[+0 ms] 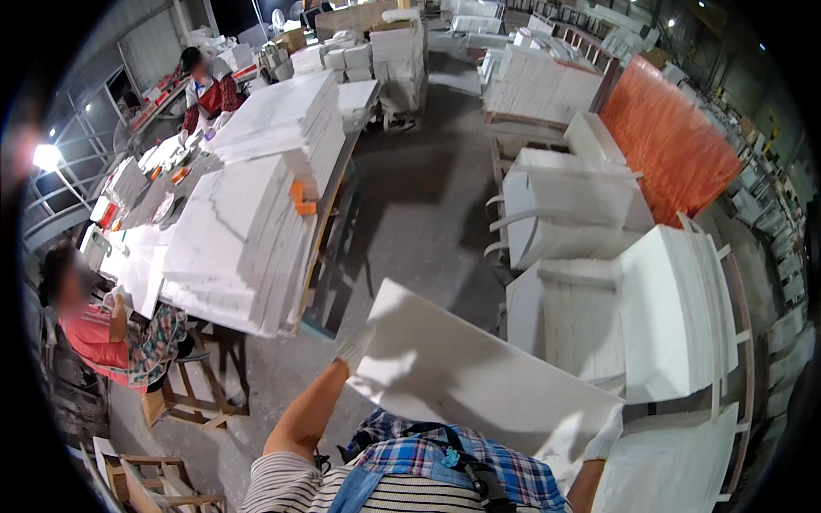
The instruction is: The person picks up white rectangular panels, scrapes their edges with a metal tool, and wipes the surfaces with a green sponge. The person then carries the panels to a rack and stacks them with other finished panels.
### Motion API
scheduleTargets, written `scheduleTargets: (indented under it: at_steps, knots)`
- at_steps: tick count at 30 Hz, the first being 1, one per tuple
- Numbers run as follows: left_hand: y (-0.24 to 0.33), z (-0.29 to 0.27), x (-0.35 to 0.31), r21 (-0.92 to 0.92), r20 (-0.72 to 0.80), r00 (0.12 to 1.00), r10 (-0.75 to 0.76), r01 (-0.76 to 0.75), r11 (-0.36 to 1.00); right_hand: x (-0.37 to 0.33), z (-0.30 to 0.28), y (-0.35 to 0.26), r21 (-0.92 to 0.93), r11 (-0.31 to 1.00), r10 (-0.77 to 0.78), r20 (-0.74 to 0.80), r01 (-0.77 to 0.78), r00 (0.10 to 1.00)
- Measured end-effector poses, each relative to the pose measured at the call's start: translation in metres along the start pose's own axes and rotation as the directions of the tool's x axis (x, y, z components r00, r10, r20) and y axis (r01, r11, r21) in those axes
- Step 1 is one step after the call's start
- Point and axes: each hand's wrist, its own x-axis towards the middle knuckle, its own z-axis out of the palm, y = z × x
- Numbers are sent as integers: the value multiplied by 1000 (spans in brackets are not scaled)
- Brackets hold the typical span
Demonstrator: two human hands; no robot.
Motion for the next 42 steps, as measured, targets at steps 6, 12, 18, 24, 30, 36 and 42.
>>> scheduleTargets:
  at_steps: [6, 12, 18, 24, 30, 36, 42]
  knots:
    - [41, 0, 60, 231, -284, 959, -2, 70, 970, 91, 111, -15, 111, 992, 59, 14, -60, 998]
    - [127, 20, 204, 295, -287, 957, 41, 47, 954, 170, 202, -63, 86, 991, 105, -19, -103, 994]
    - [199, 5, 326, 60, -161, 983, 92, -84, 995, 242, 308, -117, 50, 998, 26, 1, -26, 1000]
    - [241, -8, 477, -261, -137, 988, 65, -99, 960, 346, 408, -127, 158, 987, -46, 78, 33, 996]
    - [353, 1, 541, -94, -195, 976, 93, -113, 989, 430, 552, -188, 154, 983, -115, 77, 102, 990]
    - [462, -8, 645, -5, -200, 965, 167, -171, 985, 585, 681, -184, 201, 979, -24, 122, -2, 992]
    - [528, -4, 725, -186, -230, 973, 34, -78, 980, 677, 776, -202, 195, 981, -16, 153, -14, 988]
